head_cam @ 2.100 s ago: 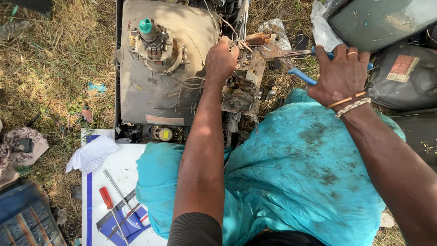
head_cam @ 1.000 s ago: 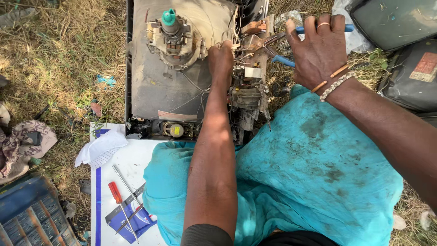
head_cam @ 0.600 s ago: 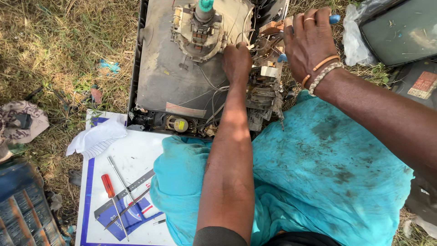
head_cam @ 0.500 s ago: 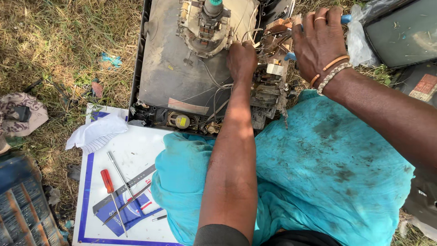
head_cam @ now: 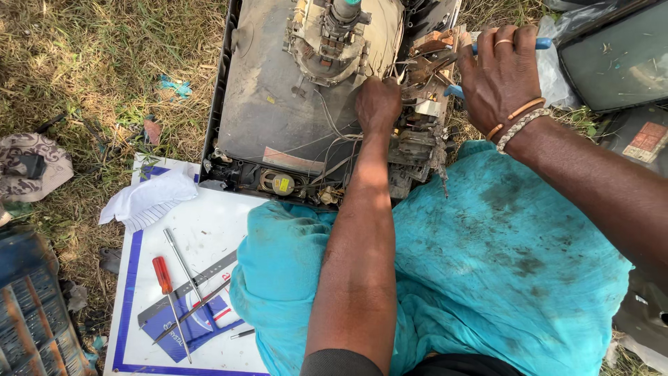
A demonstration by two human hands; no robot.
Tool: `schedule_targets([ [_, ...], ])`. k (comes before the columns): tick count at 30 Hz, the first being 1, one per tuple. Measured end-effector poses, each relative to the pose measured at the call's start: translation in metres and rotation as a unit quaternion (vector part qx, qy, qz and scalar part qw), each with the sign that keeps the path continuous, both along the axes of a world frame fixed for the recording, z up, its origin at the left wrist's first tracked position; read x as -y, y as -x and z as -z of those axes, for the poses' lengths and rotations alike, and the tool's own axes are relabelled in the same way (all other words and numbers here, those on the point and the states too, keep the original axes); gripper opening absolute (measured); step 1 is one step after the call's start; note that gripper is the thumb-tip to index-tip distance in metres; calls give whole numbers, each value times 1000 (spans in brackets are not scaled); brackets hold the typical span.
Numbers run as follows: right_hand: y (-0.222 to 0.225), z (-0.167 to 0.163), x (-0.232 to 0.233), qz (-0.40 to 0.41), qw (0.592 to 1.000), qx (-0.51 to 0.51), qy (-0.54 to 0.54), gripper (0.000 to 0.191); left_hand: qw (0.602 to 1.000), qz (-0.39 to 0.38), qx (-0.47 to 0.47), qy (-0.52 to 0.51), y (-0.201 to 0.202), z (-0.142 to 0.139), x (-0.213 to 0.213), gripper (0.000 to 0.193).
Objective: The person sits on a cloth on the ground and dismantles a broken CRT television, pulling wires and components from the open chassis and using pliers to cut and strip wires. They remove a circuit board from the set and place it into a blue plastic crate alongside other salvaged boards.
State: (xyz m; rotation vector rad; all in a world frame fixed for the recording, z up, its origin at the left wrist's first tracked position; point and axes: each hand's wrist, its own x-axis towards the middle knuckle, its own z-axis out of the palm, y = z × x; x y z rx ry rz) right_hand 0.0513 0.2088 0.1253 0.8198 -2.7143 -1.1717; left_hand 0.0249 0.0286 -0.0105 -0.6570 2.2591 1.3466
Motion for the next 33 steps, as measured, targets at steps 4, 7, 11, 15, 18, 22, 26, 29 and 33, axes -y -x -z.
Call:
schedule_targets([
  [4, -5, 2, -4, 26, 999, 5, 19, 52, 1000, -1, -12, 7, 0, -2, -3, 34],
  [7, -11, 0, -6, 72, 994, 39, 72, 46, 1000, -15, -17, 5, -1, -5, -4, 34],
  [11, -20, -4, -5, 82, 995, 12, 61, 82, 999, -24, 23, -27, 1, -8, -5, 36],
  [15, -24, -9, -4, 70, 996, -3, 61, 87, 999, -32, 1, -13, 4, -5, -7, 36],
  [18, -23, -10, -5, 71, 995, 6, 65, 88, 999, -33, -5, 0, 3, -1, -7, 36],
  [22, -25, -8, -7, 86, 994, 13, 61, 74, 999, -32, -17, 17, 2, 2, -7, 35],
  [26, -31, -7, -11, 98, 992, 12, 84, 88, 999, -32, 11, -26, 0, 3, -6, 33],
  [29, -32, -7, -13, 86, 993, 14, 74, 85, 999, -22, 13, -44, 0, 3, -7, 33],
  [33, -18, -6, -9, 51, 998, 17, 45, 67, 997, -30, -48, -56, 5, 1, -11, 30],
])
